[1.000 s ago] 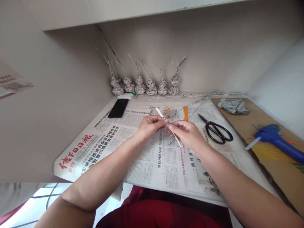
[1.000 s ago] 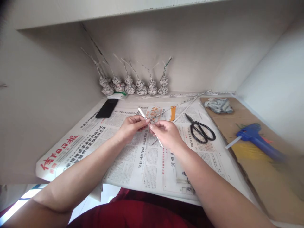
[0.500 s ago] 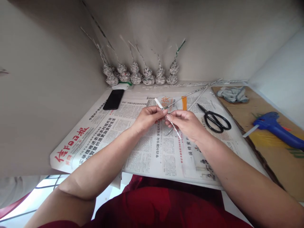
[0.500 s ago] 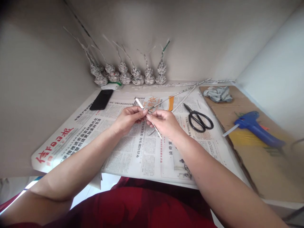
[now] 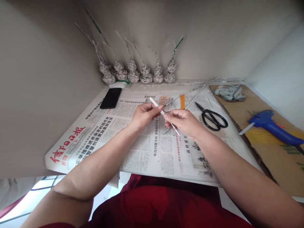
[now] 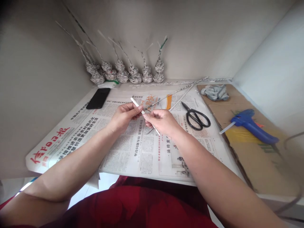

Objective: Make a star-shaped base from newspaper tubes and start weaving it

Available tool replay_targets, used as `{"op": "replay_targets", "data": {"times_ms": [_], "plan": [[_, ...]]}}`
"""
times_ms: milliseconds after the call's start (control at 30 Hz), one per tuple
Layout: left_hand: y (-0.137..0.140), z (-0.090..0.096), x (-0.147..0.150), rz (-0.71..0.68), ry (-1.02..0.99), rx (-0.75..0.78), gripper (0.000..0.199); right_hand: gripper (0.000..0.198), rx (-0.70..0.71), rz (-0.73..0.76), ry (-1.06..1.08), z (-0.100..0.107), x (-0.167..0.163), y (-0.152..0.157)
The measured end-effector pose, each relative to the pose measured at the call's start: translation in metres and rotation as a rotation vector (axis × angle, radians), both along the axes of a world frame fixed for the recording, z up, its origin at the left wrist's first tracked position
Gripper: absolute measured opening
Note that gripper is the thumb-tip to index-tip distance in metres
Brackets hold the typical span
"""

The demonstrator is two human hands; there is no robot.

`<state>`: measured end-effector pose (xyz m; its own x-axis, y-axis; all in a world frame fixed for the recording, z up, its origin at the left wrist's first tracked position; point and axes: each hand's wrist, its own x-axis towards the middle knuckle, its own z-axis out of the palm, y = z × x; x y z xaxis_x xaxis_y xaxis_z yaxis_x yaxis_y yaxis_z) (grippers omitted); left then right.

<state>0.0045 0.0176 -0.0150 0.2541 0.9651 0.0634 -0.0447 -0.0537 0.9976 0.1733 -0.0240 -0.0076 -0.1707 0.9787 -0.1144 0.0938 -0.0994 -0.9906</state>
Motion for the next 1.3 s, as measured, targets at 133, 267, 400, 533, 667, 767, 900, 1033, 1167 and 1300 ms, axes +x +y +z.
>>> {"op": "replay_targets", "data": {"times_ms": [133, 267, 400, 533, 667, 767, 900, 1033, 1167, 1300], "plan": [[0.003, 0.003, -0.003, 0.074, -0.042, -0.009, 0.035, 0.038, -0.086, 0.026, -0.051, 0.000, 0.003, 0.001], [0.007, 0.004, -0.006, 0.155, -0.073, -0.015, 0.038, 0.028, -0.061, 0.015, -0.047, 0.002, 0.005, 0.002], [0.014, 0.002, -0.010, 0.301, -0.064, 0.044, 0.035, 0.016, 0.030, -0.070, -0.109, 0.003, 0.006, 0.003], [0.010, 0.010, -0.016, 0.585, 0.111, 0.486, 0.047, 0.016, 0.263, -0.154, -0.418, -0.001, 0.008, 0.003], [-0.004, 0.017, -0.016, 0.359, 0.557, 0.807, 0.019, 0.015, 0.447, -0.169, -0.619, -0.003, 0.008, 0.000], [-0.008, 0.012, -0.012, 0.149, 0.675, 0.788, 0.007, 0.016, 0.490, -0.144, -0.647, -0.001, 0.006, -0.003], [-0.004, 0.008, -0.009, 0.116, 0.633, 0.737, 0.005, 0.017, 0.514, -0.143, -0.589, 0.000, 0.008, -0.003], [-0.004, 0.012, -0.010, 0.119, 0.621, 0.707, 0.006, 0.018, 0.539, -0.199, -0.506, -0.001, 0.011, 0.000], [-0.003, 0.013, -0.010, 0.133, 0.574, 0.698, 0.006, 0.016, 0.548, -0.226, -0.468, 0.000, 0.010, -0.001], [0.000, 0.010, -0.012, 0.094, 0.509, 0.685, 0.009, 0.016, 0.515, -0.234, -0.401, 0.002, 0.010, -0.002]]}}
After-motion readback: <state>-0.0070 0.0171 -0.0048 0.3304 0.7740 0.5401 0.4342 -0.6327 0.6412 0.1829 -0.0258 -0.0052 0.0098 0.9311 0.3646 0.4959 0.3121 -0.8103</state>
